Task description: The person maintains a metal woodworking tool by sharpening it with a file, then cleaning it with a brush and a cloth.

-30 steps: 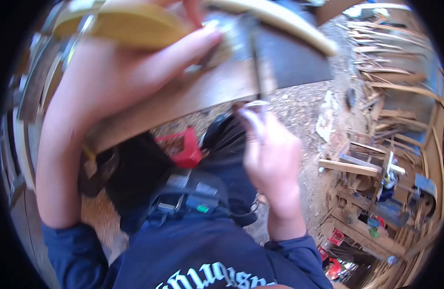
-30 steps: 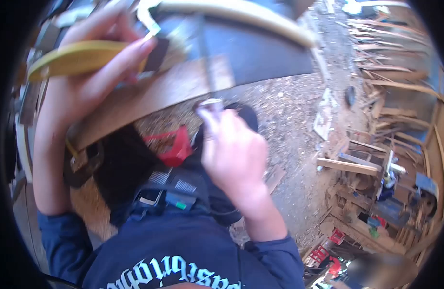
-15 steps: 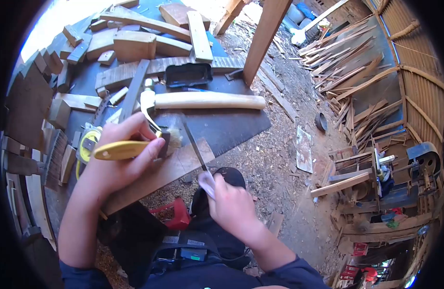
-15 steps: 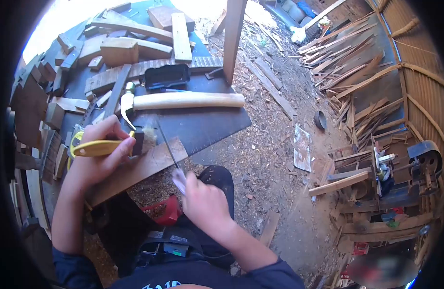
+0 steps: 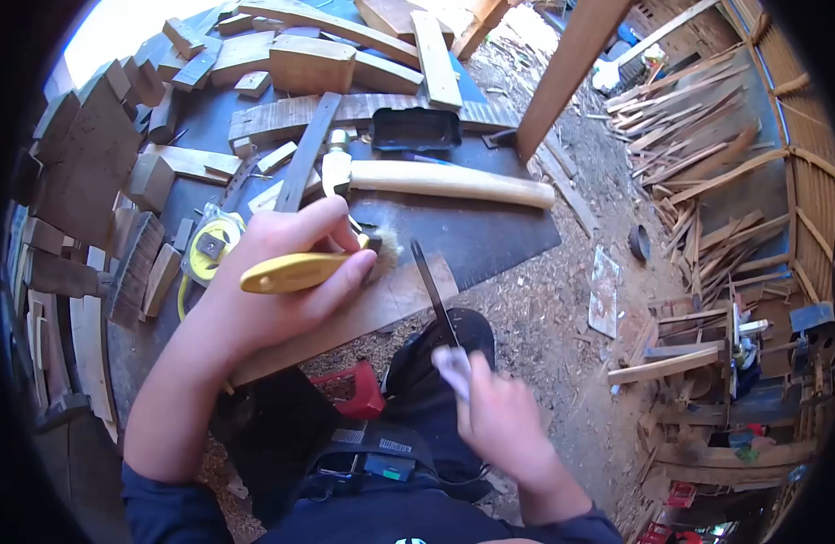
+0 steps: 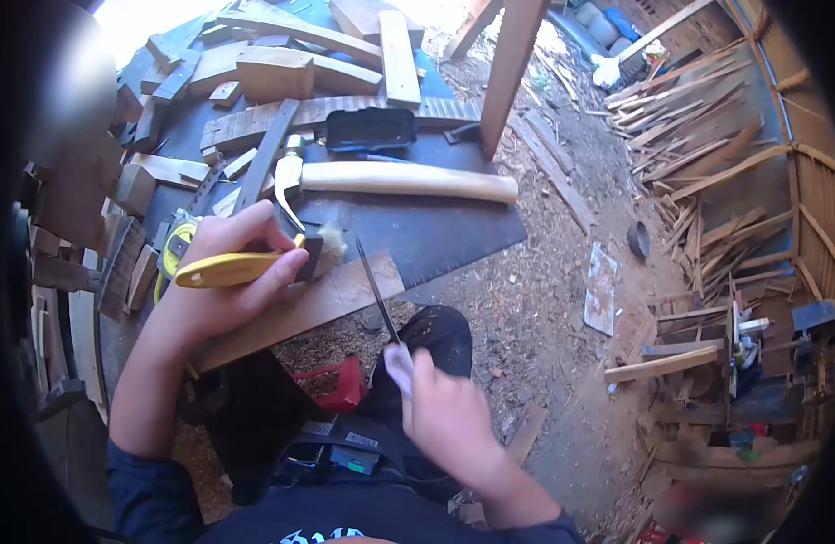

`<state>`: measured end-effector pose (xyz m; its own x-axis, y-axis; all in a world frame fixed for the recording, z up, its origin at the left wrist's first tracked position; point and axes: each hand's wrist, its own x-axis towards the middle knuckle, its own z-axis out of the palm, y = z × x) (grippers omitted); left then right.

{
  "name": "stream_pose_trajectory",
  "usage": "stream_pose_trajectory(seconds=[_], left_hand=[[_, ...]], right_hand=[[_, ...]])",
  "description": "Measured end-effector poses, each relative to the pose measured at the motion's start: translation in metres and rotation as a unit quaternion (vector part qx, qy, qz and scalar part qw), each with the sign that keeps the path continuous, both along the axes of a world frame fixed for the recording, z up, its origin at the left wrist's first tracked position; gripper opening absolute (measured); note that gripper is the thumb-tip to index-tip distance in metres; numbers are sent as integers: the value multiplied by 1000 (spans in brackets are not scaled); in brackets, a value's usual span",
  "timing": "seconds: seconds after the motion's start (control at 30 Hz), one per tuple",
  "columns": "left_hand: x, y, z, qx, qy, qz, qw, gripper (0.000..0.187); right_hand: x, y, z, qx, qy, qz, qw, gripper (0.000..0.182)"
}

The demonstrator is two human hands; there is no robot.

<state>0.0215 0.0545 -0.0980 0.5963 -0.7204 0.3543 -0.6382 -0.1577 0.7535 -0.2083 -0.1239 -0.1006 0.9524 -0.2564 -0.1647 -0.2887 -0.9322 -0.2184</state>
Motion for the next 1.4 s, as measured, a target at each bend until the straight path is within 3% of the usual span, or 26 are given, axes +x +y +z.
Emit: stream_pose_trajectory(seconds=[0.13,0.3,0.37,0.47,0.57,0.6,0.73,0.8,0.93,1.03,1.2,1.3,1.4], left_hand=[[1,-3,-7,-16,109,7,994,20],[1,1,-2,-10,-1,10,1000,22],[0,0,-1,6,-34,1,999,23],[2,-4,-16,-26,37,3,999,19],[1,-4,-20,-46,69,-4,997,17],[2,-4,-19,-45,-13,-4,999,18],[0,-4,-20,-47,-95,0,994,19],[-14,-9,-14,-13,21,50,998,17],[-15,-7,13,69,36,52,996,16],[-8,-4,20,60,45,24,997,14],[-15,-13,3,-33,212,42,976,13],[-15,-9,19,-23,169,33,985,13],[-27,-18,9,8,4,57,998,15]], right_hand=[[39,-9,-9,18,-12,8,1000,24],[-4,6,0,20,42,-28,999,24],[7,5,-5,13,5,-9,1000,23],[49,-8,-10,-6,-22,-1,1000,23],[32,0,-18,4,-26,-23,999,23],[17,3,-17,8,-28,-23,999,22],[22,1,-12,-18,-8,-2,1000,21],[45,-5,-14,-51,-35,19,998,21],[18,-2,-5,-16,23,1,1000,31],[1,0,-1,43,37,-14,998,36],[35,-9,-11,22,-9,3,1000,30],[15,-3,-6,51,1,-9,999,32],[9,-5,-9,56,-4,-3,998,36]])
